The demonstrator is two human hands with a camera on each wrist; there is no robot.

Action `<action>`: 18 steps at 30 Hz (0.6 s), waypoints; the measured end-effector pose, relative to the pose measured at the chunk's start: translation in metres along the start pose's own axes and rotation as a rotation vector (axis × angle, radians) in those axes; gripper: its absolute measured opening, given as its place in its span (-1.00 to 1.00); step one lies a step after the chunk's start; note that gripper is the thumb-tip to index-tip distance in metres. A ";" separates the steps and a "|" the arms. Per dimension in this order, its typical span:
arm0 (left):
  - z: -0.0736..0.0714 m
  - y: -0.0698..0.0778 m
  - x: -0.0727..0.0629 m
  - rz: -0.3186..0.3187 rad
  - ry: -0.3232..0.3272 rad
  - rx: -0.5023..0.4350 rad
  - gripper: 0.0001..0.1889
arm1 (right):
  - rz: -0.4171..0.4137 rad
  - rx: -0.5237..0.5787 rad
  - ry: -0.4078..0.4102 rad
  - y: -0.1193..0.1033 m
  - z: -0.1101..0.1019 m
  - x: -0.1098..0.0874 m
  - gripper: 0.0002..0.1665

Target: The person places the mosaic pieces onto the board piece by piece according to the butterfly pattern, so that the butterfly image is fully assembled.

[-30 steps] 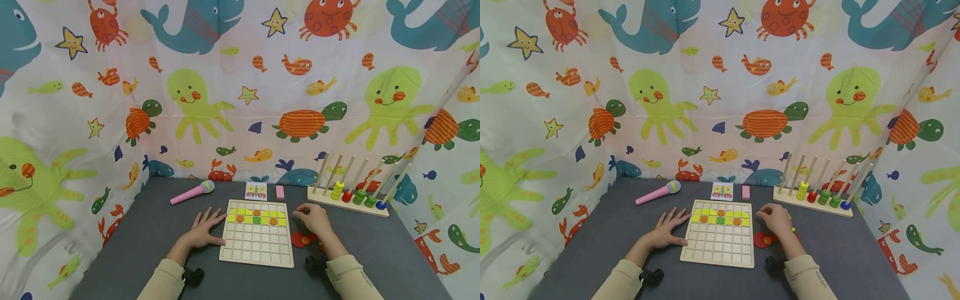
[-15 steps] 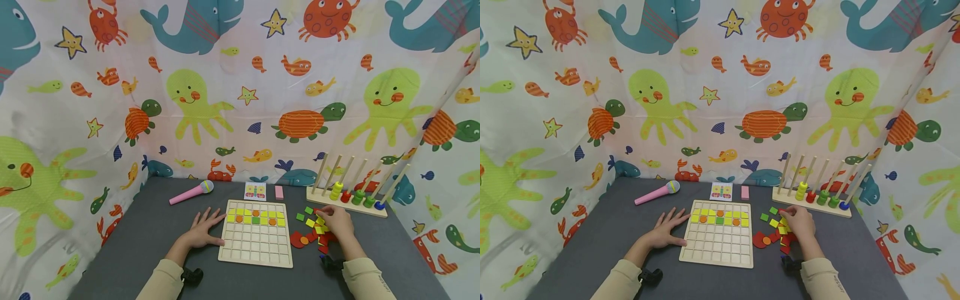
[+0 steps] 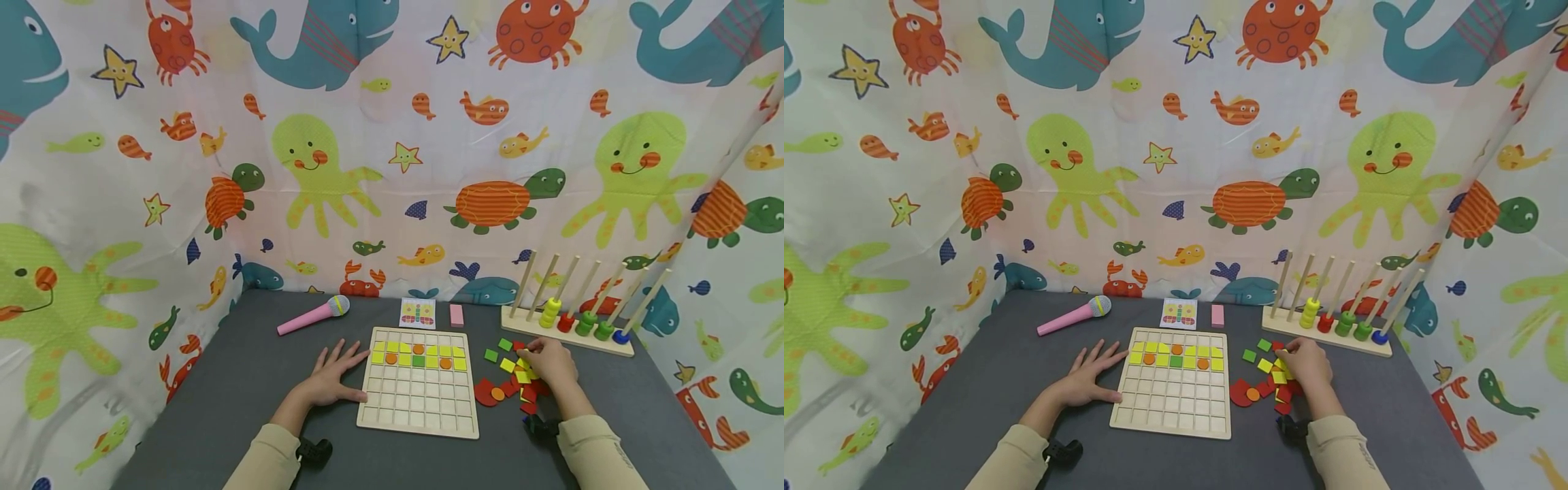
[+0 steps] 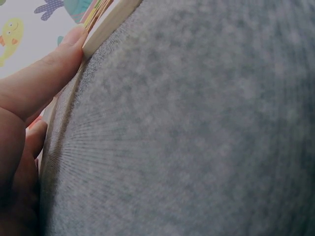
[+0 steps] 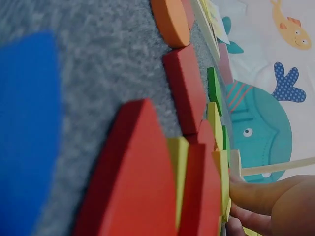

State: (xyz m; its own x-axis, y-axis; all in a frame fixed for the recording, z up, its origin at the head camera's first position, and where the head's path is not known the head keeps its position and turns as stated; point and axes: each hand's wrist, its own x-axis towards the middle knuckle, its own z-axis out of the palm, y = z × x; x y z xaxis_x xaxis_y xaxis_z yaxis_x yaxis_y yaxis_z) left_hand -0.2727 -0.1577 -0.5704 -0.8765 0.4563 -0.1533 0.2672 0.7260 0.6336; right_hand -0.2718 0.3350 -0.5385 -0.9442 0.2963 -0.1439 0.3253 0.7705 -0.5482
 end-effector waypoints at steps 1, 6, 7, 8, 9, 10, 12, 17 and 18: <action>0.000 0.000 0.000 0.001 0.000 0.000 0.07 | 0.008 0.002 -0.005 0.000 0.000 0.001 -0.53; 0.001 0.000 0.000 0.007 0.001 -0.002 0.06 | 0.028 0.024 -0.035 -0.002 -0.001 0.002 -0.61; 0.001 0.000 0.000 0.009 0.001 -0.002 0.06 | 0.030 0.033 -0.038 -0.003 -0.001 0.002 -0.62; 0.001 0.000 0.000 0.010 0.000 -0.001 0.06 | 0.024 0.042 -0.037 -0.004 -0.001 0.002 -0.63; 0.001 0.000 0.000 0.011 0.000 -0.002 0.06 | 0.011 0.052 -0.036 -0.005 -0.002 0.002 -0.63; 0.001 0.000 0.000 0.011 0.000 -0.001 0.06 | 0.001 0.063 -0.033 -0.007 -0.002 0.001 -0.62; 0.000 0.000 0.000 0.009 -0.001 -0.005 0.06 | -0.027 0.093 -0.029 -0.011 -0.003 -0.001 -0.60; 0.001 -0.001 0.000 0.008 0.004 -0.003 0.06 | -0.101 0.160 -0.031 -0.029 -0.005 -0.010 -0.60; 0.002 -0.001 0.000 0.007 0.005 -0.001 0.07 | -0.109 0.166 -0.034 -0.034 -0.005 -0.012 -0.60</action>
State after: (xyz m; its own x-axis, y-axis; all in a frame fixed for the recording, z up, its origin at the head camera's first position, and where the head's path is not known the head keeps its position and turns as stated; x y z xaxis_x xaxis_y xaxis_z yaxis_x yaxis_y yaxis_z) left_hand -0.2727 -0.1575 -0.5723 -0.8765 0.4591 -0.1450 0.2732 0.7222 0.6355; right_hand -0.2710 0.3084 -0.5142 -0.9755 0.1948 -0.1027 0.2109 0.6924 -0.6900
